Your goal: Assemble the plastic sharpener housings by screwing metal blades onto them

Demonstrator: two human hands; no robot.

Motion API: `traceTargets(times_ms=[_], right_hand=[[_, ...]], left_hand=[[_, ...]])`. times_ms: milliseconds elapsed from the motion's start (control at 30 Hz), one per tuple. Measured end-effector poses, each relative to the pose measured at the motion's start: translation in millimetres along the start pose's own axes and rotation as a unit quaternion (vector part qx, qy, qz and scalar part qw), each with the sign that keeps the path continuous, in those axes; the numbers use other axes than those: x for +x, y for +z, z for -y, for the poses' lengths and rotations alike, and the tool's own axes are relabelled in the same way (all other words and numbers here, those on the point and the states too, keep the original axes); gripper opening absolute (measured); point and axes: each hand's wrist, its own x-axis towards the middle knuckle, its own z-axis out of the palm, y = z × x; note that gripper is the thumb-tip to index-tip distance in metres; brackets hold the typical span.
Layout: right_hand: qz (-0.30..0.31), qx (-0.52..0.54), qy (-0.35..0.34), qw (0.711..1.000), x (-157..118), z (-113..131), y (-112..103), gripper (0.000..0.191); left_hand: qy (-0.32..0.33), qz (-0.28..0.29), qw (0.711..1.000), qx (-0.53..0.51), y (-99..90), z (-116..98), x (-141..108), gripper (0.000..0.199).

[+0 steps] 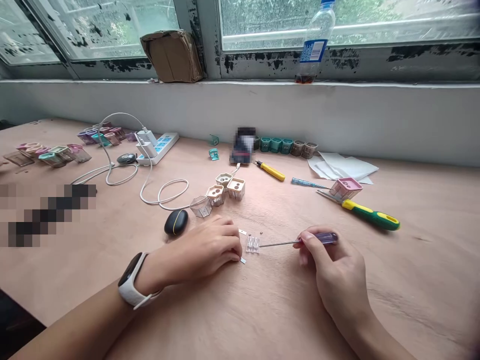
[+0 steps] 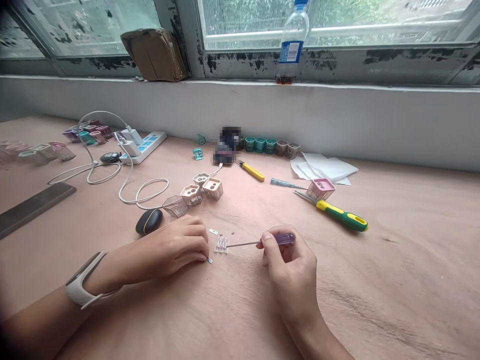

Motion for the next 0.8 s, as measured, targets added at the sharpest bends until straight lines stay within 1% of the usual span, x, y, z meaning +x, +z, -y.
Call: traceTargets(times_ms=[133, 300, 467, 567, 800], right_hand=[[0.003, 0.012, 0.004, 1.000, 0.2, 1.4, 2.6, 0.028], [0.011, 0.004, -0.013, 1.000, -1.2, 3.9, 3.4, 0.025], [0.053, -0.020, -0.046, 0.997, -5.3, 5.2, 3.0, 0.025], [0.068, -0.031, -0.052, 0.996, -6.2, 4.8, 3.1, 0.024], [0.054, -0.032, -0.058, 0.996, -5.2, 3.7, 1.7, 0.024]], left_hand=[[-0.010, 0.018, 1.000, 0.016, -2.7, -3.3, -0.3, 0.014], [-0.007, 0.029, 0.999, 0.022, -4.3, -3.5, 0.2, 0.015], [-0.006, 0.037, 0.999, 0.022, -5.1, -4.6, 0.6, 0.015], [-0.006, 0.035, 0.999, 0.026, -5.4, -5.6, 0.5, 0.015], [0.013, 0.014, 0.999, 0.040, -1.3, -7.4, 0.1, 0.017]])
